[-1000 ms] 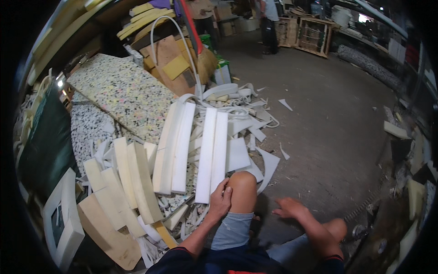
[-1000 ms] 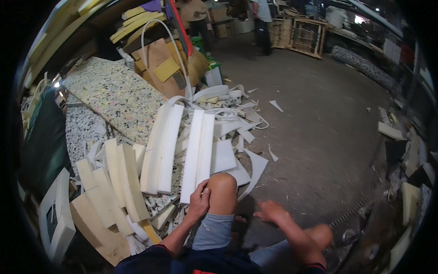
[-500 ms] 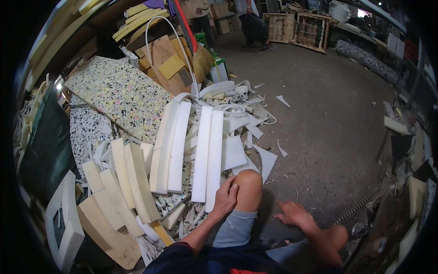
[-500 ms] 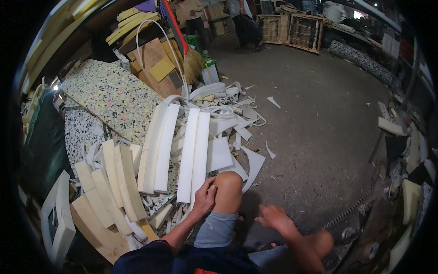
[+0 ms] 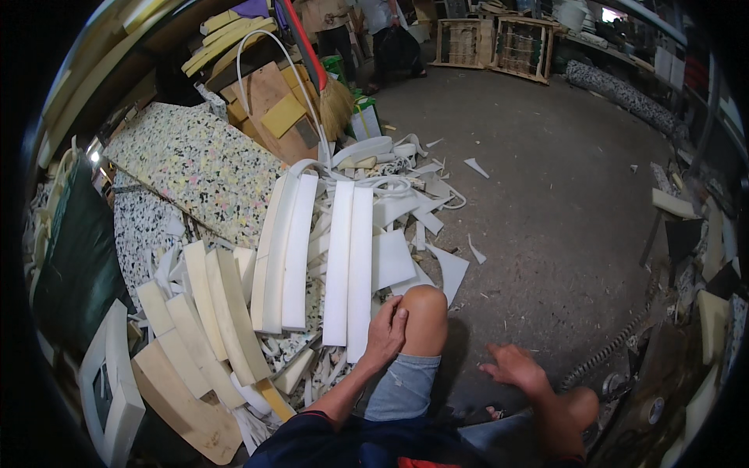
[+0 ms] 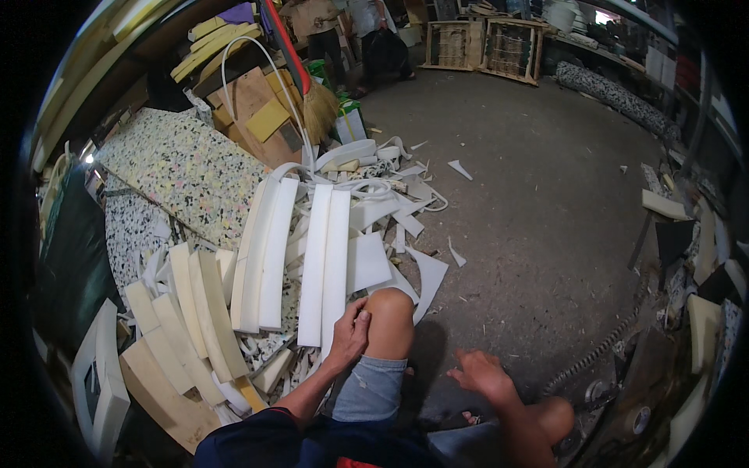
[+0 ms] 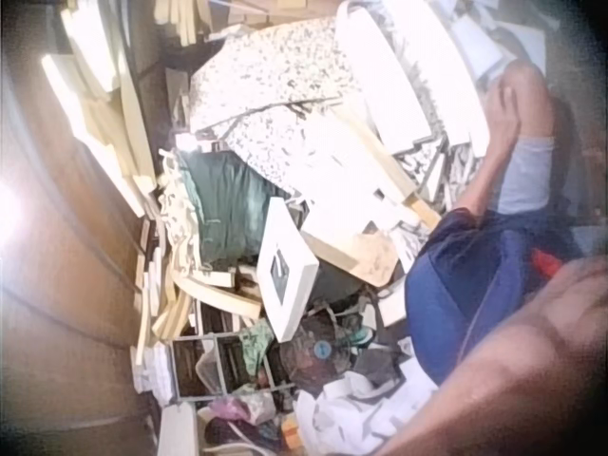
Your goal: The person assembles white foam pieces into rectangular frames by joining cut edges together. They handle multiple foam blocks, aligning and pressing them to form frame shapes, then set the assembled frames aside.
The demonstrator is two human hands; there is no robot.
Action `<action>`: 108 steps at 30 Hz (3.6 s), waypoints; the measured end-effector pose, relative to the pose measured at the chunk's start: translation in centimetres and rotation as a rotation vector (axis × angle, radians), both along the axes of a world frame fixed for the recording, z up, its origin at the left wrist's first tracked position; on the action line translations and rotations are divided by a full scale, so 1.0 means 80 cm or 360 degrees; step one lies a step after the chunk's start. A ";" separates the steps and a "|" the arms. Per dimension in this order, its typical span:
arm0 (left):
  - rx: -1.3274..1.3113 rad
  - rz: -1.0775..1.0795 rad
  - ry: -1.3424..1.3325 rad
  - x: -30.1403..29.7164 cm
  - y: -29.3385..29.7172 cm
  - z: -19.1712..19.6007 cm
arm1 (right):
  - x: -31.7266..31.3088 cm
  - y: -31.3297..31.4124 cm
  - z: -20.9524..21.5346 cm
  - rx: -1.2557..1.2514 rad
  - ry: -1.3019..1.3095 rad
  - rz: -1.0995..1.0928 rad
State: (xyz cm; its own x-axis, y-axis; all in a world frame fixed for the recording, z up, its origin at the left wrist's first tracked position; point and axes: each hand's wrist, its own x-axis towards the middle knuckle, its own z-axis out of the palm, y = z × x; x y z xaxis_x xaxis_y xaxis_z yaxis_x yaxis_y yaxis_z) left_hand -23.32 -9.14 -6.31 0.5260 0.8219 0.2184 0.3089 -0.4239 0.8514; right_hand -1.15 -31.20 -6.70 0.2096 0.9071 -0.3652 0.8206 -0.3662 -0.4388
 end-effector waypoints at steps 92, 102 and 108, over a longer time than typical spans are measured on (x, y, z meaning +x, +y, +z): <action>0.0039 0.0964 0.1344 -0.031 0.198 -0.134 | 0.008 0.027 -0.047 -0.0256 -0.0025 0.0081; -0.0094 0.0945 0.1584 -0.016 0.222 -0.124 | -0.002 0.025 -0.038 -0.0232 -0.0048 0.0093; -0.0040 0.0968 0.1458 -0.029 0.228 -0.125 | -0.002 0.018 -0.026 -0.0173 -0.0024 0.0057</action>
State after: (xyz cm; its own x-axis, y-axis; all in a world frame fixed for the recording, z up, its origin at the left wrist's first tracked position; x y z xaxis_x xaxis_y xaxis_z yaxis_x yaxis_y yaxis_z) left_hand -25.61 9.09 -16.30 -0.0141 0.9975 -0.0687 0.9796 0.0275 0.1990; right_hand -1.34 -29.73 -8.76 0.1839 0.8694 -0.4586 0.8401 -0.3812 -0.3858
